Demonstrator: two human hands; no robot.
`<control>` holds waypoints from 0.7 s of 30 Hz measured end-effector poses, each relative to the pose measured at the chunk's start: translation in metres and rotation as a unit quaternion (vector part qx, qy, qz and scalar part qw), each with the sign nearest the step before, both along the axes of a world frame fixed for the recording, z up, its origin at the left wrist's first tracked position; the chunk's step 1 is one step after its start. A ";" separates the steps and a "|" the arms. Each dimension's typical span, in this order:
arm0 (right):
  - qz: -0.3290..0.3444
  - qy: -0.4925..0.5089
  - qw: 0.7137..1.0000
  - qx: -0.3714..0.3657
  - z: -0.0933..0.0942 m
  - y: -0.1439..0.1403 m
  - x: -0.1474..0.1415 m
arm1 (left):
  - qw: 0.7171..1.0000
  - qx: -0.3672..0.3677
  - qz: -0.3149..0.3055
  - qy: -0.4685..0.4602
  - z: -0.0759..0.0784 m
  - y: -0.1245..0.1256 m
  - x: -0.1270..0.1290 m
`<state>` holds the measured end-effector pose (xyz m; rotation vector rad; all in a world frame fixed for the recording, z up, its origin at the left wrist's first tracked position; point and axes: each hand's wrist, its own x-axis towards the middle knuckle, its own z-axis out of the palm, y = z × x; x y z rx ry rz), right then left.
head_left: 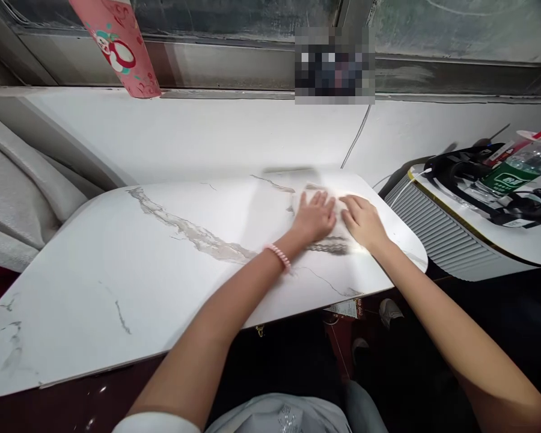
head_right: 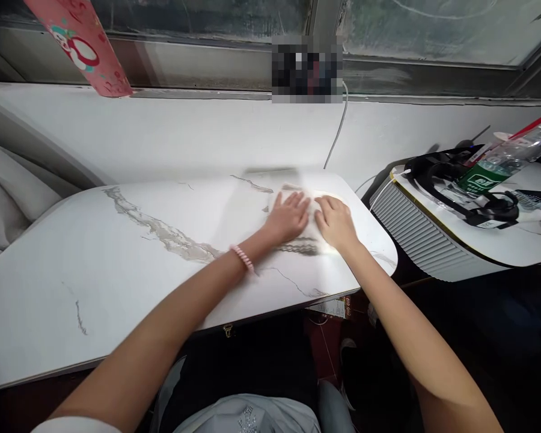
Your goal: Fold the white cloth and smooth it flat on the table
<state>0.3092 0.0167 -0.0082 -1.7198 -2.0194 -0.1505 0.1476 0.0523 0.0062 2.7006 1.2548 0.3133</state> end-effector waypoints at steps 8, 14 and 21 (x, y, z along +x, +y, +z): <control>-0.103 -0.041 0.994 0.025 -0.003 -0.066 -0.016 | 0.994 0.011 -0.104 0.011 0.002 -0.036 -0.008; -0.011 -0.034 0.999 0.000 -0.003 -0.082 -0.113 | 0.998 0.018 -0.054 0.025 -0.001 -0.073 -0.113; 0.241 -0.090 0.966 -0.008 0.012 -0.054 -0.257 | 0.980 0.076 0.180 0.041 -0.009 -0.122 -0.269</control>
